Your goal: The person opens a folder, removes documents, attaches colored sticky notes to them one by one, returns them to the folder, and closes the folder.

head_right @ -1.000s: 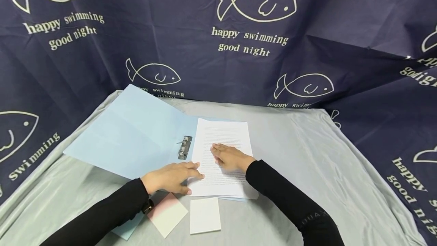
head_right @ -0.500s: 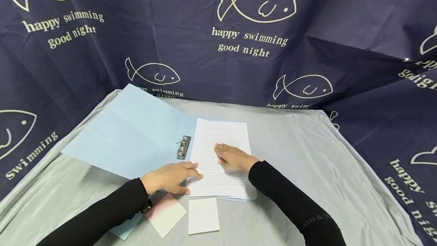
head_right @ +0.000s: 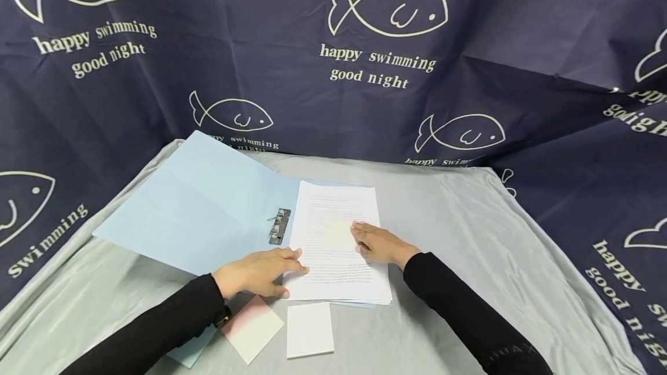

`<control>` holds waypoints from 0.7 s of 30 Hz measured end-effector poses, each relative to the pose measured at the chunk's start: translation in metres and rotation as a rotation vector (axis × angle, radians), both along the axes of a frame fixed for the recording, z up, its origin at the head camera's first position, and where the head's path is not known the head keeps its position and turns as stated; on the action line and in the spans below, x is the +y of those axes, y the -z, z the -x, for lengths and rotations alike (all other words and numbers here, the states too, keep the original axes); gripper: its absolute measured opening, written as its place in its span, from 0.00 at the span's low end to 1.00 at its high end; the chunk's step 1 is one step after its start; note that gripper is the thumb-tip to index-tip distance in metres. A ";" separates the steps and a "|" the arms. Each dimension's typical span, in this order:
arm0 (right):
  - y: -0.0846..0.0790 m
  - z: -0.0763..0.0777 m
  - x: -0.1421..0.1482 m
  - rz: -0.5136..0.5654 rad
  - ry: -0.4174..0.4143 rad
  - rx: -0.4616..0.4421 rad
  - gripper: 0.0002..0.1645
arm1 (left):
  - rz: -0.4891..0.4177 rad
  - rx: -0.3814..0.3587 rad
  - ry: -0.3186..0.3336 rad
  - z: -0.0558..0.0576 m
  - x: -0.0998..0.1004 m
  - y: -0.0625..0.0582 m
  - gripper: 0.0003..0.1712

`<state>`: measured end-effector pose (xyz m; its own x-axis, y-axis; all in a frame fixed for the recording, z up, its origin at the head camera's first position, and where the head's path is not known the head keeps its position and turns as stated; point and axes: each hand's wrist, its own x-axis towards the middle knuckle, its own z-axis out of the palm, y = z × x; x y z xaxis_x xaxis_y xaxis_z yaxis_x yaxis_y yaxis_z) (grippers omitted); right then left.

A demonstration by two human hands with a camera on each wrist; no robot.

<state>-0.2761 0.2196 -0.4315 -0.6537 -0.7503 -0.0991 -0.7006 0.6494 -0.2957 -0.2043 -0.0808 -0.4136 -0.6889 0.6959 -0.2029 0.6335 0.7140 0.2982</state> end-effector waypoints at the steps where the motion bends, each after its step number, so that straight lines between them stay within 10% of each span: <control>1: 0.000 -0.001 0.000 0.000 0.003 -0.006 0.29 | 0.000 -0.001 0.000 0.000 0.000 0.000 0.32; 21: -0.014 -0.021 0.026 0.114 0.103 0.078 0.36 | -0.039 -0.016 0.000 -0.003 -0.005 -0.001 0.30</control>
